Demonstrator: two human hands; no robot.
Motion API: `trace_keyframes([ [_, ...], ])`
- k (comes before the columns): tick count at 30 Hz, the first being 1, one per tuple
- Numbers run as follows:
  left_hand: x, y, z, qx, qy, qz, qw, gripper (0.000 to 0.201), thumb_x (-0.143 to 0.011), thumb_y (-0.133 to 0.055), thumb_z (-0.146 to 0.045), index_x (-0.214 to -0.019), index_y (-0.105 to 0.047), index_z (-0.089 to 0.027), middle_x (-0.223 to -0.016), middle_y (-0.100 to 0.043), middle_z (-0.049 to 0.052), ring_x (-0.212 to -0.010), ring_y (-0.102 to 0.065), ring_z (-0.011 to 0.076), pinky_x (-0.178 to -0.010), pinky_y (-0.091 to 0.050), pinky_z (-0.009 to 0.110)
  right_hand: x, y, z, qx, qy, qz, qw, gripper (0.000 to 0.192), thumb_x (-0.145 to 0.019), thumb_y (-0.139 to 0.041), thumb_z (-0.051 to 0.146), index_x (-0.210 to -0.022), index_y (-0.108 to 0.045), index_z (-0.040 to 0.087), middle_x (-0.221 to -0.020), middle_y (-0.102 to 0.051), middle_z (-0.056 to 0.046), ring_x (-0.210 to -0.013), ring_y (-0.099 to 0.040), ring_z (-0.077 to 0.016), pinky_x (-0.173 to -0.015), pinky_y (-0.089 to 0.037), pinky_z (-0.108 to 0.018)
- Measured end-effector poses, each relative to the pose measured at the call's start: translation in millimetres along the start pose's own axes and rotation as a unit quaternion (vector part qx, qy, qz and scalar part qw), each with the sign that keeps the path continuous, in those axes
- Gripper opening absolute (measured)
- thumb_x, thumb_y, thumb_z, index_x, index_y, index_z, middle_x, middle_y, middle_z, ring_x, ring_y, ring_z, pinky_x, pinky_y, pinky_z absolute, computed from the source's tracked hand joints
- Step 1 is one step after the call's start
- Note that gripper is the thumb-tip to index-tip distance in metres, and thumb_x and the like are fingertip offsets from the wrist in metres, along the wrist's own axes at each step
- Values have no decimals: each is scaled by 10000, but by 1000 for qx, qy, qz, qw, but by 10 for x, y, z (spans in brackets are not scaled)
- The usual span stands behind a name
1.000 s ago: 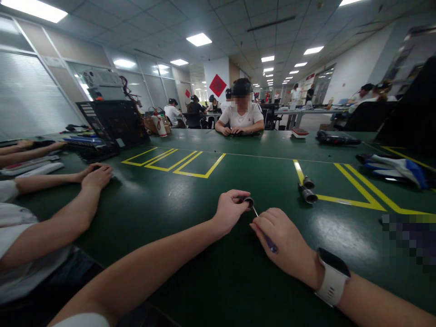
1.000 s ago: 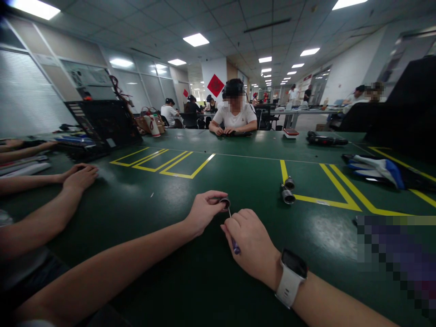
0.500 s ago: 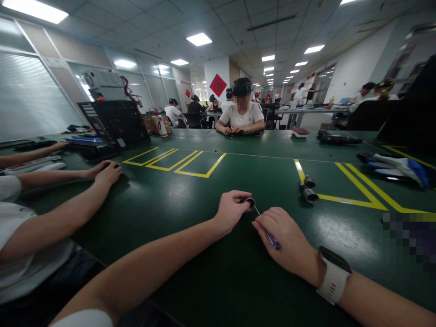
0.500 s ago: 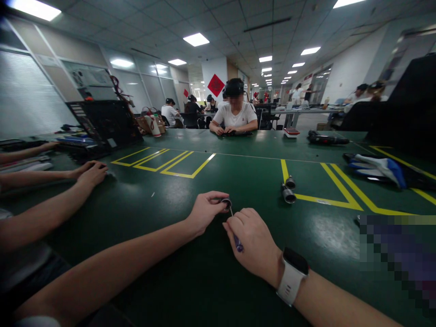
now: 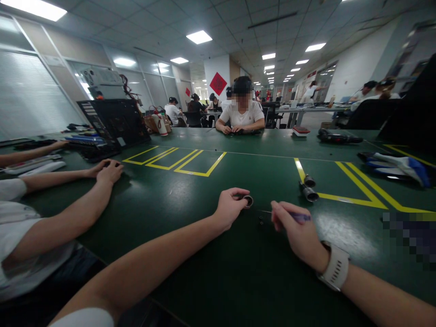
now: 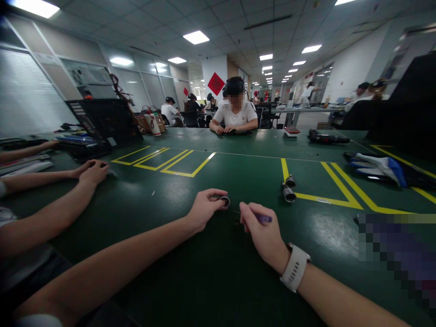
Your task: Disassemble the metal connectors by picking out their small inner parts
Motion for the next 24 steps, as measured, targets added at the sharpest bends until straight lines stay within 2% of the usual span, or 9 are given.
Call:
trace_keyframes([
  [2, 4, 8, -13, 5, 9, -6, 1000, 265, -686, -612, 6, -919, -652, -114, -814, -685, 60, -738, -660, 144, -731, -570, 283, -58, 70, -236, -117, -102, -48, 987, 408, -773, -582, 429, -460, -474, 192, -430, -416, 40, -400, -361, -92, -407, -256, -249],
  [4, 15, 15, -24, 13, 22, -18, 999, 304, -679, -594, 38, -940, -645, -108, -842, -681, 68, -768, -660, 152, -758, -567, 293, -114, 97, -347, -165, -131, -69, 975, 444, -755, -585, 436, -420, -413, 199, -397, -356, 58, -374, -303, -77, -390, -236, -241],
  [7, 28, 3, -19, 21, 40, -19, 999, 324, -678, -578, 57, -956, -638, -99, -856, -675, 78, -775, -659, 158, -776, -564, 307, -161, 103, -408, -189, -143, -71, 969, 458, -754, -574, 412, -394, -379, 205, -360, -305, 71, -363, -287, -71, -415, -296, -242],
  [15, 1, -9, 55, 25, 44, 6, 999, 320, -673, -597, 39, -952, -640, -113, -879, -670, 81, -790, -661, 166, -786, -559, 319, -130, 119, -428, -190, -150, -90, 966, 445, -744, -589, 391, -387, -401, 205, -341, -320, 76, -348, -284, -63, -504, -390, -268],
  [20, -8, -12, 60, 30, 44, 4, 999, 327, -662, -596, 50, -943, -642, -111, -851, -671, 73, -762, -661, 157, -782, -560, 319, -144, 131, -410, -150, -128, -95, 976, 444, -742, -580, 433, -402, -406, 207, -360, -333, 74, -352, -305, -69, -474, -361, -257],
  [24, -13, -2, 79, 33, 41, 4, 999, 332, -658, -604, 42, -946, -644, -116, -857, -675, 72, -784, -661, 165, -789, -558, 326, -136, 113, -316, -82, -121, -64, 987, 445, -739, -565, 491, -426, -437, 202, -374, -364, 62, -350, -326, -78, -391, -271, -241],
])
Point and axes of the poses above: each hand's wrist, its own x-axis away from the middle knuckle, its own y-axis out of the back of the hand, z = x × y, the point moved 8 cm from there along -x, towards the middle knuckle
